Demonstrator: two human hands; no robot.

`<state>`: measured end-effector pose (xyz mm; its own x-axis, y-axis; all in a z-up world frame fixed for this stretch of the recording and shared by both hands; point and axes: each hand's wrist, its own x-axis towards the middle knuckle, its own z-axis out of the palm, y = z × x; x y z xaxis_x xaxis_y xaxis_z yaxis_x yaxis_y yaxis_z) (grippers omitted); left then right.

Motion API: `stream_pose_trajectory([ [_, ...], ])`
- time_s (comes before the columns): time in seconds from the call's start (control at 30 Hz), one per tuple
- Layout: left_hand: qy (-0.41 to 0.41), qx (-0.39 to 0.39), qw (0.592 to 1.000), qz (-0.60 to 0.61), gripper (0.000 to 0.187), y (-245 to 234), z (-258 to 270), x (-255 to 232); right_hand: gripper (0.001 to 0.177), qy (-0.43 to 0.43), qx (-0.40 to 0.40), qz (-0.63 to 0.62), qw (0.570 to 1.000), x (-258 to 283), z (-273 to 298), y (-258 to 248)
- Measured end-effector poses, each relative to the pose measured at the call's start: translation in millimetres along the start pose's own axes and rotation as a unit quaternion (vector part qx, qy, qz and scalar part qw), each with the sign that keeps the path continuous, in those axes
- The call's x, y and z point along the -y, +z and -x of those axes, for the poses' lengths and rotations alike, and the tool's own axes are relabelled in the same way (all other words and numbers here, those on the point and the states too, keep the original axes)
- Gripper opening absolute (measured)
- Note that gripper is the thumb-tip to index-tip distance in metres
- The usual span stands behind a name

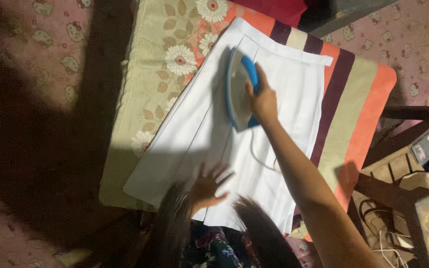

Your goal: The person irons a white pleated skirt on a low table using a blue and white electric iron. They repeatedly smooth the fabric with the iron, adjust the skirt with their left hand, and reposition the garment to cover different sections.

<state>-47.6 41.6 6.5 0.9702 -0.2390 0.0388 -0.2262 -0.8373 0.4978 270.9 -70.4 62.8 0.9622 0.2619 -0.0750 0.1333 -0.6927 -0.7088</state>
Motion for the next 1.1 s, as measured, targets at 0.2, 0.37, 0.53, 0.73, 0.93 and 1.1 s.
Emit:
stream_pose_trajectory([
  [0.2,-0.258,0.299,0.908,-0.141,0.096,-24.3,-7.2,59.3,0.063,0.071,0.004,0.070,0.995,-19.6,-62.1,24.0],
  [0.37,-0.275,0.206,0.939,-0.013,0.092,-23.8,12.7,74.8,0.063,0.044,0.030,0.149,0.987,-28.5,-100.2,24.8],
  [0.53,-0.270,0.156,0.950,-0.031,0.092,-17.8,13.6,72.4,0.062,0.042,0.048,0.117,0.991,-10.2,-63.0,18.0],
  [0.73,-0.291,0.149,0.945,0.021,0.091,-14.2,13.1,75.0,0.061,0.077,0.054,0.169,0.981,-5.5,-75.5,30.4],
  [0.93,-0.282,0.125,0.951,-0.030,0.090,-14.9,15.6,71.4,0.064,0.038,0.038,0.112,0.992,-3.7,-64.9,37.2],
  [1.1,-0.273,0.204,0.940,-0.032,0.094,-12.8,10.5,73.6,0.064,0.055,0.057,0.151,0.985,-2.2,-53.7,40.5],
])
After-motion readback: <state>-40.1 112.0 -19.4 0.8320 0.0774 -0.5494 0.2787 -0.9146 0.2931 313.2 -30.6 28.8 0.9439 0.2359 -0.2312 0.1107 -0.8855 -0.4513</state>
